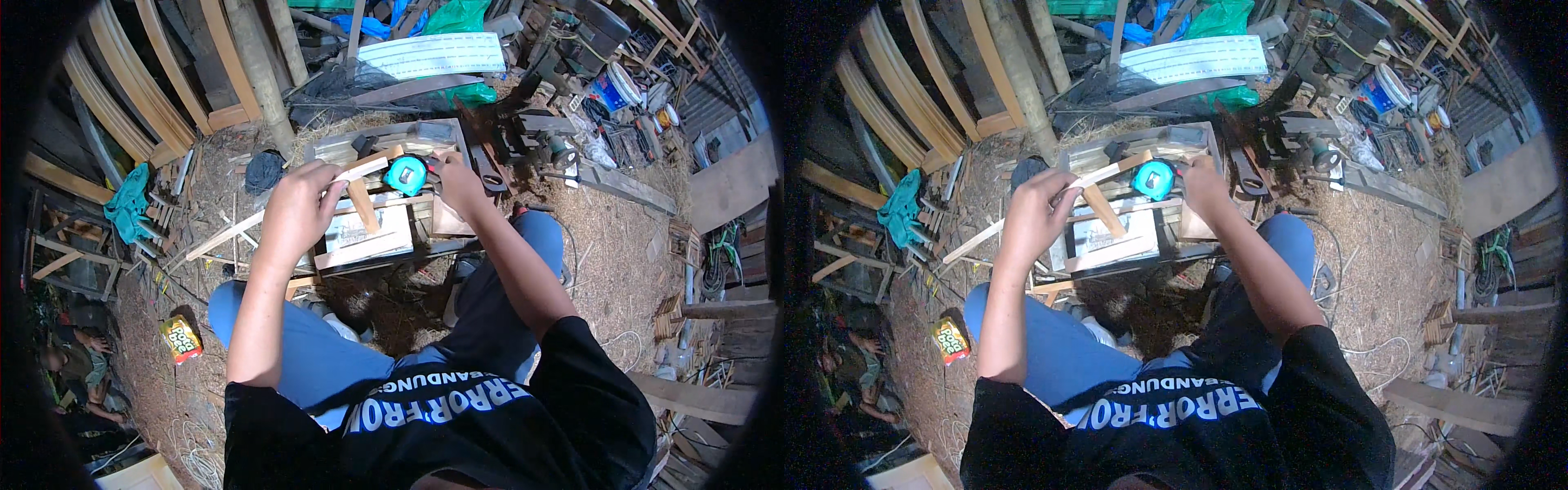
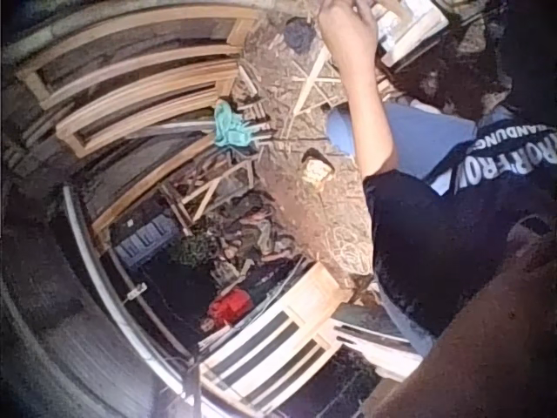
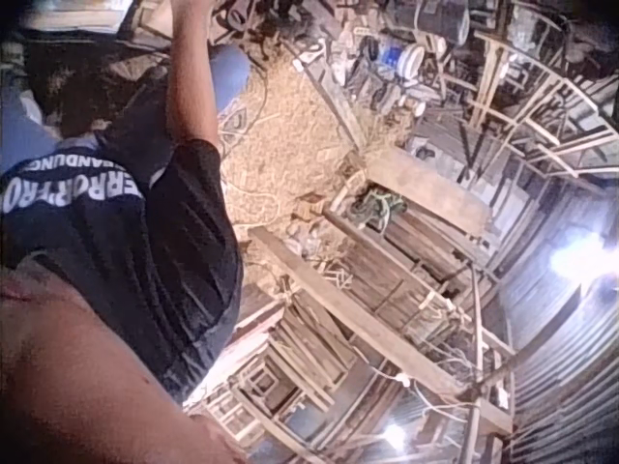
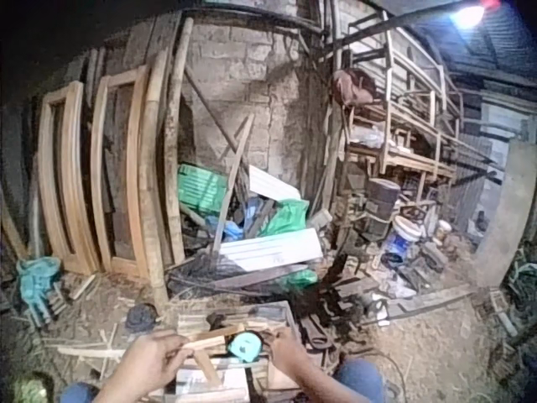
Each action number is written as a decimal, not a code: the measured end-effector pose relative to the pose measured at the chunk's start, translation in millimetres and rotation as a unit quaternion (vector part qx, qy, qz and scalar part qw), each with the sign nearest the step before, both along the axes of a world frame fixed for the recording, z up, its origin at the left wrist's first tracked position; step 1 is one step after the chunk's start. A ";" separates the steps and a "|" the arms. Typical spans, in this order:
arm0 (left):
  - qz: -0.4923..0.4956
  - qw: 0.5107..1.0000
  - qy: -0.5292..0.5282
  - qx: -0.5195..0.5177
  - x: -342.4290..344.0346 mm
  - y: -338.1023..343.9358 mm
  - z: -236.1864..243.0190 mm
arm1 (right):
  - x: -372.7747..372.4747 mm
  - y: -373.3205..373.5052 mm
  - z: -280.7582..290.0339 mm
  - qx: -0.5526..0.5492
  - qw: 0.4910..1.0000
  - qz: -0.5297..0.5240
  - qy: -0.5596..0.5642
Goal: The person smooths wooden pieces using a hand file, aligns and fits the wooden sticks together by hand, and then drills into them using an electric drill.
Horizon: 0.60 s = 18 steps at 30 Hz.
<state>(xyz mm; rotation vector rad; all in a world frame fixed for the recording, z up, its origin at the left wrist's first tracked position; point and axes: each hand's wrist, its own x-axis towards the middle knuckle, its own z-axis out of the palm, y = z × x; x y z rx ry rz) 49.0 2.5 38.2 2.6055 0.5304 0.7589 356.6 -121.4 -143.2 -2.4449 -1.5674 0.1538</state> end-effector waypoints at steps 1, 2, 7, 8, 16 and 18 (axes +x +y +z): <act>-0.001 1.000 0.000 -0.004 0.5 0.4 -0.3 | 3.0 -1.0 -4.0 -0.001 1.000 0.012 -0.004; -0.003 1.000 0.000 -0.009 1.1 0.6 -0.5 | 5.2 -2.7 -8.2 -0.002 1.000 0.012 -0.004; 0.010 1.000 0.007 -0.020 -0.5 -0.2 1.2 | -6.5 -5.3 -4.8 0.160 0.985 0.026 -0.056; 0.018 0.999 0.013 -0.028 -1.4 -0.5 1.6 | -7.7 -6.3 1.0 0.160 0.985 0.027 -0.056; 0.018 0.999 0.003 -0.041 -3.0 -3.2 0.9 | -13.9 -23.4 32.3 0.127 0.992 -0.016 0.024; 0.020 0.999 0.005 -0.049 -1.4 -1.8 -1.4 | -4.5 -27.8 31.5 0.122 0.992 -0.034 0.015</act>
